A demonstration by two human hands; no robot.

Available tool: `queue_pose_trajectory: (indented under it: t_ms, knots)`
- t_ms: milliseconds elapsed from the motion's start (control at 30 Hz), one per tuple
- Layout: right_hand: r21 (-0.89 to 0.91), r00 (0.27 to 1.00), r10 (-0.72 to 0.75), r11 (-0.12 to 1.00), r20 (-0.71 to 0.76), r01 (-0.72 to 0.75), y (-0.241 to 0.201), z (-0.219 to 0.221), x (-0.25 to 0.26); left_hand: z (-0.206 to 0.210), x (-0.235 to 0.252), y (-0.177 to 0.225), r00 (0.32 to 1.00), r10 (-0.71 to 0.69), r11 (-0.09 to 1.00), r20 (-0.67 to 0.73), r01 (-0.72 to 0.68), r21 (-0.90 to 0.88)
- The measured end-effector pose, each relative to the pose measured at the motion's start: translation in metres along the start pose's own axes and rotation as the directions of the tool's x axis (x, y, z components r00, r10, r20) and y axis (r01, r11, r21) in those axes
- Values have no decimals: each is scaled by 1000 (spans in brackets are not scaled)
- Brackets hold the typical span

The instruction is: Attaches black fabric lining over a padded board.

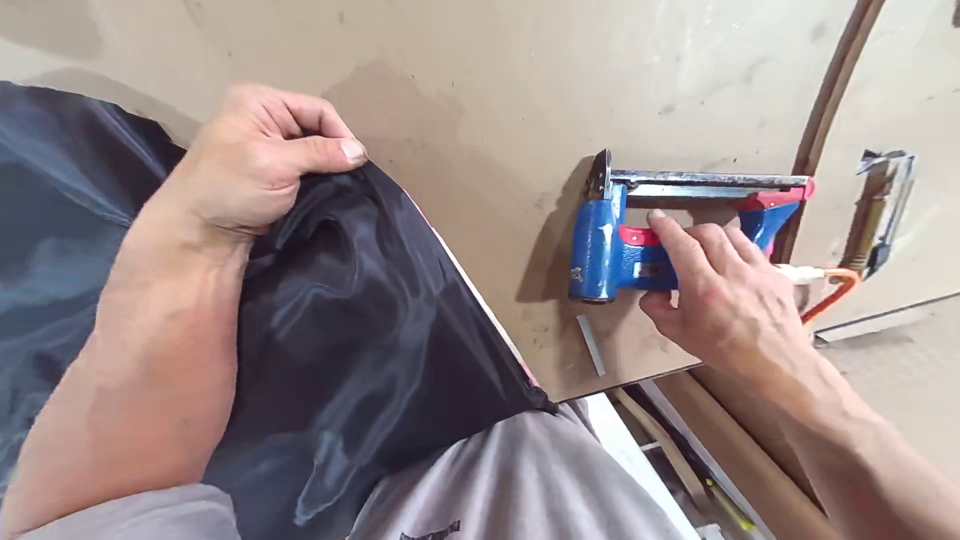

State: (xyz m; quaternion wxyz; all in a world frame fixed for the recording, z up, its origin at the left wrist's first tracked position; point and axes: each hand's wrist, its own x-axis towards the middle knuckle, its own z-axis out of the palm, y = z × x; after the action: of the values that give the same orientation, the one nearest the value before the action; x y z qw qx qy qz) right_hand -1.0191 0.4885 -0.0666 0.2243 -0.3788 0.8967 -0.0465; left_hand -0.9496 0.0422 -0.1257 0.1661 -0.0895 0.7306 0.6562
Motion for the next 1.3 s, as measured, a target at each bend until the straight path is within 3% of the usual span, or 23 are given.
queue_pose_trajectory:
  t_ms: [133,300,433,600,900,1167,1300]
  knots:
    - [52,995,61,997,-73,-57,-11,-49,6,0,0,6,999,-23,1000,-23,23,4]
    - [280,971,-224,930,-88,240,-14,-103,53,0,0,6,999,-34,999,-23,33,-11]
    - [174,914,-406,898,-32,405,-39,-115,115,-1,2,6,998,-59,997,-19,58,-47]
    - [196,810,-586,795,7,574,-51,-107,168,0,4,2,998,-49,997,-31,51,65]
    - [259,793,-603,783,91,566,-54,-103,177,0,4,5,992,-117,983,-37,121,138]
    - [217,824,-562,815,70,537,-43,-108,176,-2,4,24,999,-28,999,-30,29,33]
    - [182,842,-537,833,42,522,-34,-107,169,-11,-1,37,998,34,999,50,-32,-28]
